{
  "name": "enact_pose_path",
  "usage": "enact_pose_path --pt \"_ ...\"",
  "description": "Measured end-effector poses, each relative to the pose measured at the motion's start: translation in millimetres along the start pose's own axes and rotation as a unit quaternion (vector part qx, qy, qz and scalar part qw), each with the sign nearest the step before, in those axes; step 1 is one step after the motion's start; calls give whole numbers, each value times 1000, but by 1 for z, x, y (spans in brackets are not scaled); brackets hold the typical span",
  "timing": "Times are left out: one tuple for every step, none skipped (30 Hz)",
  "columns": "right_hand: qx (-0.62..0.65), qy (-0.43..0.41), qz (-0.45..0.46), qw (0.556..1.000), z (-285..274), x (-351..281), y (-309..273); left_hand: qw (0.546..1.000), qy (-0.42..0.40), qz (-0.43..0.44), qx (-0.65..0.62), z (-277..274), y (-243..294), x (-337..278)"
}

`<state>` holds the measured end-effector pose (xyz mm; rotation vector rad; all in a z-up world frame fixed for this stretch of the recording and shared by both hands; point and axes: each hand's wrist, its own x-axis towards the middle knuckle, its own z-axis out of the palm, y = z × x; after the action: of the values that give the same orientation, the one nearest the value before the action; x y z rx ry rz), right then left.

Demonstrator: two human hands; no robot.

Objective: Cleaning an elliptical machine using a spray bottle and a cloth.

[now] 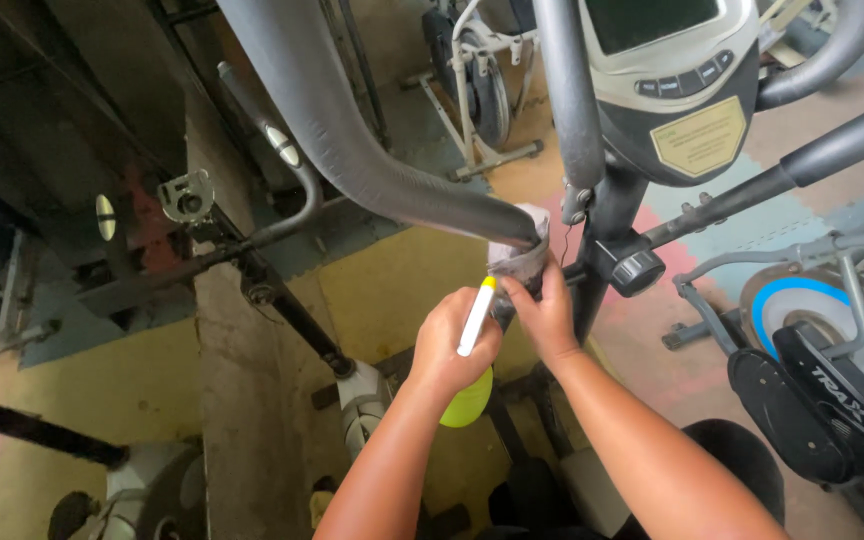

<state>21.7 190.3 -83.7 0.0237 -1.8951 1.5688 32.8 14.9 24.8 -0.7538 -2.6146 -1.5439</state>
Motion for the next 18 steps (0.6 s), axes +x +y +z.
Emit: enact_pose_path --pt "-39 8 31 999 2 -6 11 1000 -3 5 6 1 -1 -1" --pt "-79 16 62 995 3 -12 22 1000 -6 9 12 2 -1 -3" --pt "-78 16 63 995 3 -15 27 1000 -7 9 14 4 -3 -4" --pt "-104 1 107 989 3 -18 31 1000 -11 13 11 5 -6 -5" --pt "-131 -16 153 979 2 -23 35 1000 -15 16 7 7 -8 -7" --pt "-131 -17 155 979 3 -22 32 1000 -16 13 7 7 -7 -11" --pt "-113 3 151 982 5 -18 29 1000 -14 13 3 6 -6 -12" --pt "-95 23 147 984 7 -14 25 1000 -12 14 0 5 -5 -13" --pt "-94 23 147 984 8 -7 14 1000 -12 14 1 4 -6 -13" --pt "-54 43 85 994 9 0 2 1000 -12 8 3 4 -8 -13" --pt "-14 63 23 998 9 6 -10 1000 -15 1 4 4 -9 -13" --pt "-14 63 24 998 11 12 -24 1000 -16 1 3 5 -9 -14" --pt "8 70 9 997 12 18 -38 1000 -16 2 8 6 -10 -15" --pt "31 77 -6 997 12 24 -52 1000 -16 3 14 7 -10 -16" --pt "31 77 -8 997 12 22 -41 1000 -16 4 13 8 -7 -15" --pt "-16 67 -8 998 12 19 -31 1000 -17 4 3 9 -5 -13" --pt "-64 58 -7 996 12 16 -21 1000 -19 3 -7 9 -2 -12" --pt "-65 59 -8 996 11 5 0 1000 -20 5 -7 12 -2 -10"
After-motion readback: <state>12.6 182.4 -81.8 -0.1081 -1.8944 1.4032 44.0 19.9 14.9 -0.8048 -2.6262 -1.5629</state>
